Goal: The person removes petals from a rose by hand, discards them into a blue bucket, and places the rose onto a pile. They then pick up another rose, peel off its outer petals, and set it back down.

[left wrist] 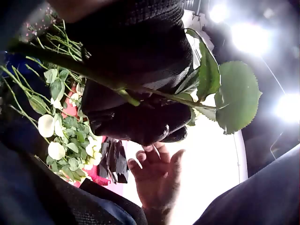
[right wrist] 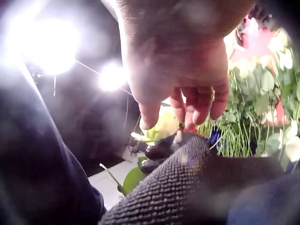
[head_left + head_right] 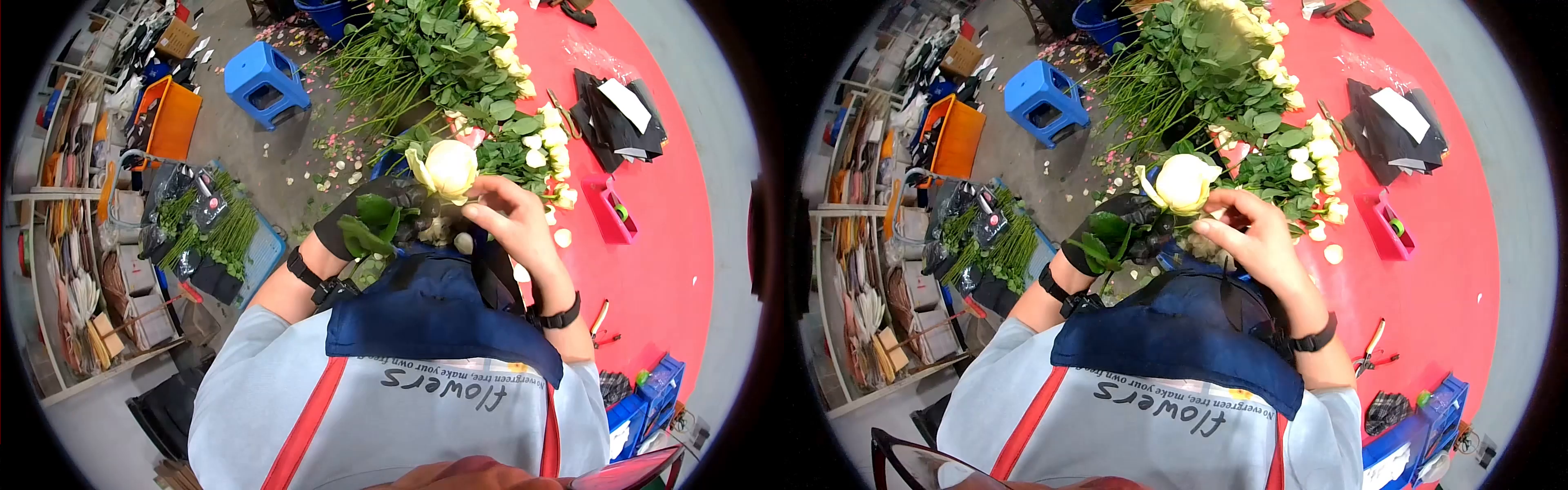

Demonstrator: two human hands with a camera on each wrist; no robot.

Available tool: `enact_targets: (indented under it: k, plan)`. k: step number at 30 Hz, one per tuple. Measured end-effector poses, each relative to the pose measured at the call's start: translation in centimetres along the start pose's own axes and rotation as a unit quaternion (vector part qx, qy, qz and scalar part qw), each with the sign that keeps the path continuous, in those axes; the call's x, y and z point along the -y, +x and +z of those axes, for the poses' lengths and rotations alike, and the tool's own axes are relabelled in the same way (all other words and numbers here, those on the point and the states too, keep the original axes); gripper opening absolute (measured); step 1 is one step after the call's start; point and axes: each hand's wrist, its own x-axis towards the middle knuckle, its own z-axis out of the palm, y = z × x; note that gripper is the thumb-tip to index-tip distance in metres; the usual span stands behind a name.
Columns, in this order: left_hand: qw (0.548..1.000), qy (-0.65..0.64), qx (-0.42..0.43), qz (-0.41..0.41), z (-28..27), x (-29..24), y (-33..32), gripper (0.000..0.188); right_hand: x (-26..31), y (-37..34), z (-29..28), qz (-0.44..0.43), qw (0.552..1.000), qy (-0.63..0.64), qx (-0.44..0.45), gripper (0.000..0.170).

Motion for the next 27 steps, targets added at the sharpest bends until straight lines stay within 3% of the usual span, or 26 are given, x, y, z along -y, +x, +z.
enact_targets:
  k: [4, 7, 10, 12, 14, 15, 17, 20, 27]
  plan:
    - [0.998, 0.066, -0.002, 0.012, 1.5, -0.2, 0.1, 0.033, -1.0, 0.8, 1.4, 0.031, 0.982, 0.187, 0.01, 0.038]
    - [0.977, 0.165, -0.012, 0.138, 2.7, 0.0, 0.0, 0.034, -1.1, 0.6, 1.5, 0.02, 0.986, 0.168, 0.009, 0.037]
    - [0.935, 0.319, -0.078, 0.134, 0.0, 2.2, 0.4, 0.028, -1.3, 0.4, 2.2, 0.033, 0.991, 0.131, -0.006, 0.038]
    - [0.908, 0.388, -0.105, 0.119, -0.2, 2.2, 0.3, 0.024, -0.3, 0.0, 2.4, -0.053, 0.996, 0.013, -0.077, 0.04]
    - [0.905, 0.383, -0.107, 0.15, -0.5, 2.4, 0.3, 0.024, 0.7, -0.2, 2.1, -0.168, 0.965, -0.117, -0.163, 0.044]
    - [0.904, 0.381, -0.107, 0.165, -0.5, 2.5, 0.4, 0.024, 1.8, -0.3, 1.8, -0.222, 0.943, -0.153, -0.195, 0.033]
    - [0.907, 0.364, -0.117, 0.174, -0.4, 2.5, 0.4, 0.025, 1.6, -0.5, 1.3, -0.291, 0.931, -0.138, -0.171, 0.02]
    - [0.891, 0.371, -0.13, 0.228, 0.4, 2.5, 0.4, 0.025, 1.6, -0.4, 1.8, -0.305, 0.933, -0.154, -0.109, 0.012]
    - [0.855, 0.411, -0.124, 0.291, 1.2, 2.3, -0.1, 0.03, 2.1, -0.8, 2.0, -0.191, 0.953, -0.181, -0.152, 0.02]
